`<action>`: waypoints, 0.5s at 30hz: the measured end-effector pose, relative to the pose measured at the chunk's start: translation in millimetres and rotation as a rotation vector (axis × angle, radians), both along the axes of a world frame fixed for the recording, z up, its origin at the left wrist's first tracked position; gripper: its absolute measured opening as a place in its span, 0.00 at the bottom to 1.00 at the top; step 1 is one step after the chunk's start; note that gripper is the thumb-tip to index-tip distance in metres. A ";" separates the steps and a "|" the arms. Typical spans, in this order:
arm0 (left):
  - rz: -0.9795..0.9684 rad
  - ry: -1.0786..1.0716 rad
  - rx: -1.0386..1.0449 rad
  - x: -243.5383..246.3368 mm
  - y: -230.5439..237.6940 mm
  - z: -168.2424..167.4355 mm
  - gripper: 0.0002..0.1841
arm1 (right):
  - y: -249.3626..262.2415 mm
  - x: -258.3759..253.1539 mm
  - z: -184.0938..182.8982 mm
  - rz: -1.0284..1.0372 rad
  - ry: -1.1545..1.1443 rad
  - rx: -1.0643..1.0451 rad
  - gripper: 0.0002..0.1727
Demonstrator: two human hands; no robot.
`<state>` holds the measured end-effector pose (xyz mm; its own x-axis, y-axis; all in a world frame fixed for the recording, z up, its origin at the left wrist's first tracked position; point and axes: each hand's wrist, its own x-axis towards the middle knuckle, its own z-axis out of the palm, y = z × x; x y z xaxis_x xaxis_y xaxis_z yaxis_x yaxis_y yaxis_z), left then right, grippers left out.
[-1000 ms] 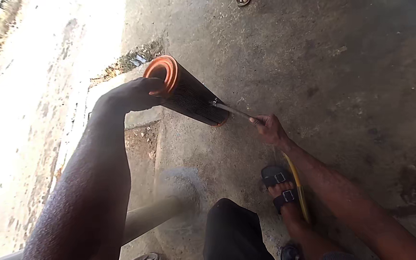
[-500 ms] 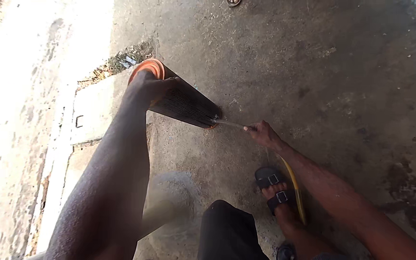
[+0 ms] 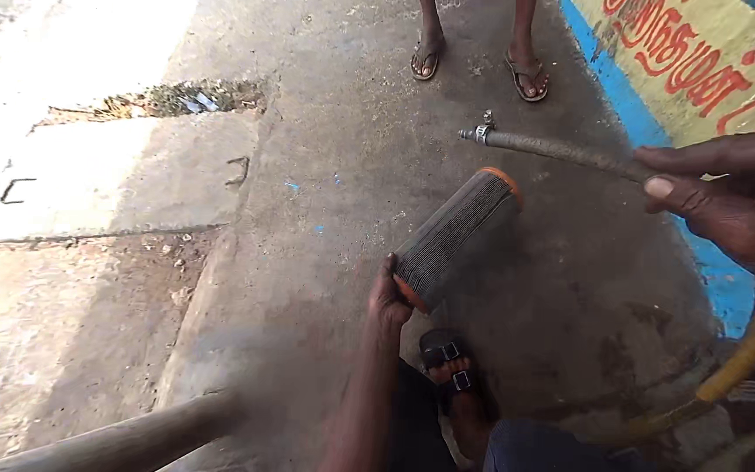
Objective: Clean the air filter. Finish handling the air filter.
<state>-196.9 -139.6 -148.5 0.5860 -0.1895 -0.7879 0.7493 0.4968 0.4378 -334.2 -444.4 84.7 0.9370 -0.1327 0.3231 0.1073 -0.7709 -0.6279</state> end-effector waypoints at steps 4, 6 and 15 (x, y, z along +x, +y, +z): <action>-0.003 0.233 -0.042 -38.7 -44.9 -37.4 0.27 | -10.9 27.1 6.0 -0.035 0.274 -0.325 0.17; 0.006 0.261 -0.072 -47.3 -51.5 -47.5 0.27 | -19.1 53.9 7.1 -0.057 0.436 -0.438 0.16; 0.038 0.408 0.088 -56.5 -56.7 -64.0 0.31 | 47.5 138.6 14.8 -0.145 1.146 -0.457 0.15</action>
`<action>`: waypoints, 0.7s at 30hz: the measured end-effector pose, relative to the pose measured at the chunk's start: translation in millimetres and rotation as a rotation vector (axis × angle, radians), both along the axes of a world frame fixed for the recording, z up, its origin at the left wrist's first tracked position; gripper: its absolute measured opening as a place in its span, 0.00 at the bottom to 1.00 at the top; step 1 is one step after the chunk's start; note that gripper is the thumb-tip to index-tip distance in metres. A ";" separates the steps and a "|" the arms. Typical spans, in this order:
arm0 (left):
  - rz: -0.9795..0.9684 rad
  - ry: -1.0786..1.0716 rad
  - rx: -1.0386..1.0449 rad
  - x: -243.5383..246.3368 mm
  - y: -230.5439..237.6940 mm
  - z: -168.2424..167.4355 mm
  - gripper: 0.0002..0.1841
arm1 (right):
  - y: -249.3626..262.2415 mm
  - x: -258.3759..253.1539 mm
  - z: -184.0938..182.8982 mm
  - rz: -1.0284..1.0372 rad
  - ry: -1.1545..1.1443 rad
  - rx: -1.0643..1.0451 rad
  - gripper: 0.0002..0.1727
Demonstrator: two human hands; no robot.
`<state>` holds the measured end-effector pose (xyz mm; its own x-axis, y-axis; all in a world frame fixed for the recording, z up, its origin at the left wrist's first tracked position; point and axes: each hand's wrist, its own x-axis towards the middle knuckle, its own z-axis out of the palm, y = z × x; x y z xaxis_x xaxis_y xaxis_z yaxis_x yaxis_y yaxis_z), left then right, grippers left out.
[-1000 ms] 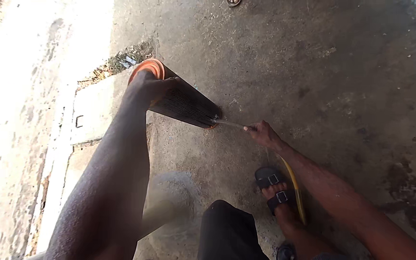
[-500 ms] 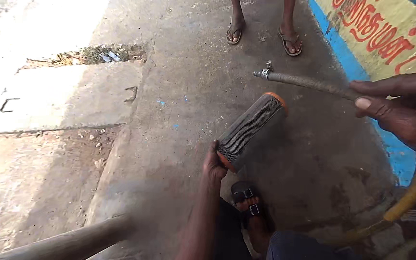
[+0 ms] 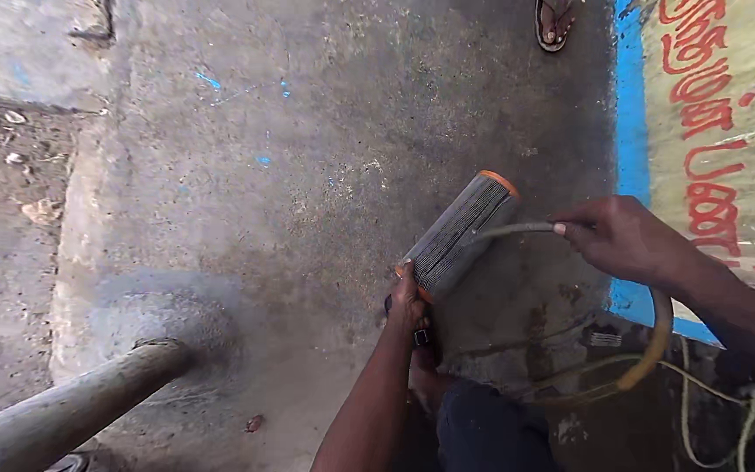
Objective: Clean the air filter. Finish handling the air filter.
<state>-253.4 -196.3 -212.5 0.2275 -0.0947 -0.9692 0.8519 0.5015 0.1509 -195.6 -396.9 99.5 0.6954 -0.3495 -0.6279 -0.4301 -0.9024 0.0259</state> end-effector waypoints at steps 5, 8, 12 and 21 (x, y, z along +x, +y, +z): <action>-0.090 0.059 0.127 11.9 -3.1 19.3 0.33 | -22.5 -9.0 -16.0 0.007 -0.120 0.351 0.14; -0.167 0.129 0.179 22.0 -2.2 29.8 0.33 | -16.4 4.8 -16.4 -0.105 -0.150 0.243 0.14; -0.279 0.211 0.167 32.5 3.1 35.6 0.32 | -15.0 12.9 -26.9 -0.114 -0.004 0.342 0.14; -1.094 -0.261 0.469 42.5 5.4 39.6 0.33 | -18.9 -1.8 -39.9 -0.516 -0.132 0.299 0.15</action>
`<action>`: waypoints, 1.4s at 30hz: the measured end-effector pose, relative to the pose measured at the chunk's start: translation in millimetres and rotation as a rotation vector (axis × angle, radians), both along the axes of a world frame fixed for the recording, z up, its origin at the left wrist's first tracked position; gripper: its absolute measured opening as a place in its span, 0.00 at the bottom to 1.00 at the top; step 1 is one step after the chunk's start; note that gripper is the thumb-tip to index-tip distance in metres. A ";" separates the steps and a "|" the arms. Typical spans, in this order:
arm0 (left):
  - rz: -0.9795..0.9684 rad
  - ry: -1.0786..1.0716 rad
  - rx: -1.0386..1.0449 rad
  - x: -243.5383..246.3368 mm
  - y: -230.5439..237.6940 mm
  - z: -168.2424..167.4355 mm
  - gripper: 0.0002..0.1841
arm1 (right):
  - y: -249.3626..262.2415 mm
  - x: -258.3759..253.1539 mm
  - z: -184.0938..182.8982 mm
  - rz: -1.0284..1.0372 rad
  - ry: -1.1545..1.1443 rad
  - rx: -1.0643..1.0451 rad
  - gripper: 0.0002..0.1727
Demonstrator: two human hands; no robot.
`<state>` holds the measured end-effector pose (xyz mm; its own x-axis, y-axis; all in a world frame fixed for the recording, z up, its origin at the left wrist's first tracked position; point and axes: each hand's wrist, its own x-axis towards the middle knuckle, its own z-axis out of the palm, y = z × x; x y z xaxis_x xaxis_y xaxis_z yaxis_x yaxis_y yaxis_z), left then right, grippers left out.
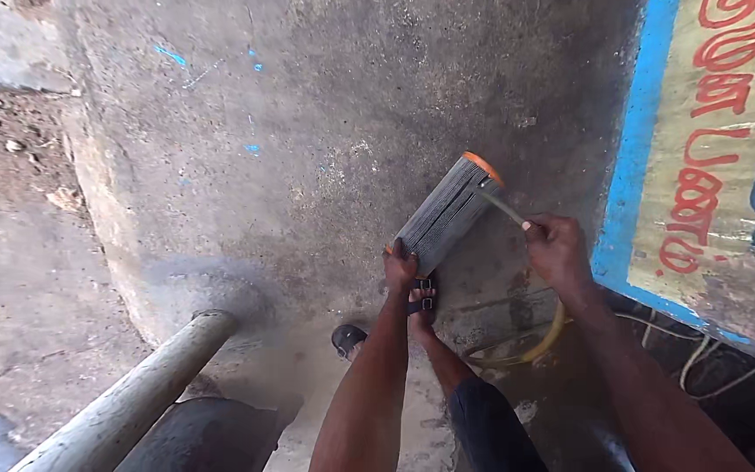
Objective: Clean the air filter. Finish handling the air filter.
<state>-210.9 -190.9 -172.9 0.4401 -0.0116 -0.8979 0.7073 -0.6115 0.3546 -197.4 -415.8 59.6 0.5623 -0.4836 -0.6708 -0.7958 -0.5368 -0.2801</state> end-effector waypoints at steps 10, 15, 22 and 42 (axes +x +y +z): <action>-0.428 -0.148 -0.372 51.5 7.6 10.9 0.26 | 16.0 -28.7 6.9 -0.130 0.037 0.133 0.15; -0.293 -0.008 -0.374 78.1 9.8 16.4 0.27 | 26.0 -35.5 -1.8 -0.232 -0.178 0.083 0.13; -0.374 0.112 -0.365 103.8 12.8 22.6 0.35 | 56.7 -37.3 -20.5 -0.301 -0.086 0.106 0.14; -0.430 0.066 -0.335 110.3 18.5 21.0 0.35 | 48.4 -33.0 -18.7 -0.270 -0.014 0.170 0.14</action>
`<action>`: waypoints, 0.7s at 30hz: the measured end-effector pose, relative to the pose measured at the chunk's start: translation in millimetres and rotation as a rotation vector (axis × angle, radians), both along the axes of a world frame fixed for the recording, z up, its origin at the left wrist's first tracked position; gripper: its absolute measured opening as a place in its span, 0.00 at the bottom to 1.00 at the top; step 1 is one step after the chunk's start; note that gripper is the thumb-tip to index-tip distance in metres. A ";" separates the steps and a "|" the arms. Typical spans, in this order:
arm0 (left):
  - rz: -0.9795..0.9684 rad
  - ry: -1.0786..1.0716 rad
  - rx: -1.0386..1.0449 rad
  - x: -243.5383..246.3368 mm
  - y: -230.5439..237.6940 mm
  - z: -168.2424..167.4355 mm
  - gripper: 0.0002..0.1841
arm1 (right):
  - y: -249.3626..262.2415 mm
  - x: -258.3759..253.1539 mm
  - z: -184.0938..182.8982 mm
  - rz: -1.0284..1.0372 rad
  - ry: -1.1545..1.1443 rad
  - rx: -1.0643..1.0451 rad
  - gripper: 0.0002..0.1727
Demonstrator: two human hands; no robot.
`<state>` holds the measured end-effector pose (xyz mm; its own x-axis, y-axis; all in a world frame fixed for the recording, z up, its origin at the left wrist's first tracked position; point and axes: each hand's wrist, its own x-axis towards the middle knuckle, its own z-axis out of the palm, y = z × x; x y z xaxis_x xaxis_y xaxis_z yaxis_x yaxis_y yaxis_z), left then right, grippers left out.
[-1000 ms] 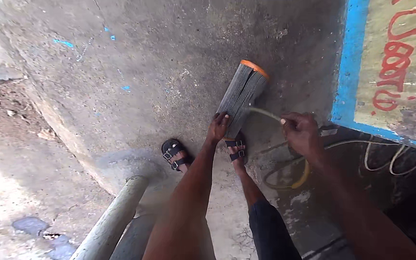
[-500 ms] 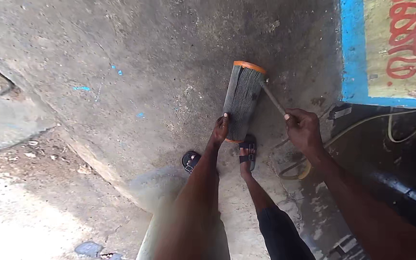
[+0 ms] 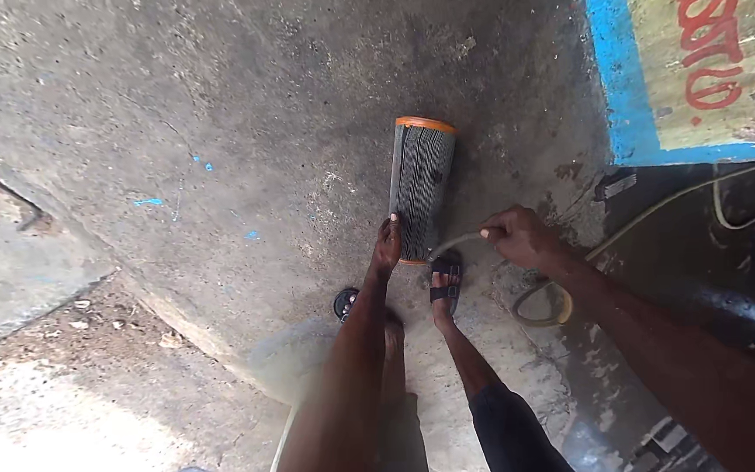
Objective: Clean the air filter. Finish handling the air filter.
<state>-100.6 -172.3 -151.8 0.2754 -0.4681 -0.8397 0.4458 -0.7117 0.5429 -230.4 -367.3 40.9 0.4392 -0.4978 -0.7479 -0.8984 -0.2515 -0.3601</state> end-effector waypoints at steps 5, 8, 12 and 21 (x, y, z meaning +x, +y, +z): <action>-0.039 -0.038 0.004 4.1 -0.4 2.1 0.35 | -5.4 -9.8 -9.3 -0.080 -0.076 -0.019 0.14; -0.086 -0.041 0.000 10.0 -2.1 7.6 0.36 | -7.3 -14.4 -10.2 -0.099 -0.128 -0.120 0.15; -0.097 -0.085 -0.030 13.3 2.7 7.2 0.36 | -10.6 -12.9 -10.5 -0.031 -0.067 -0.029 0.14; -0.083 -0.055 -0.008 21.8 11.0 15.1 0.37 | -22.2 -5.6 -10.7 -0.082 -0.151 -0.151 0.15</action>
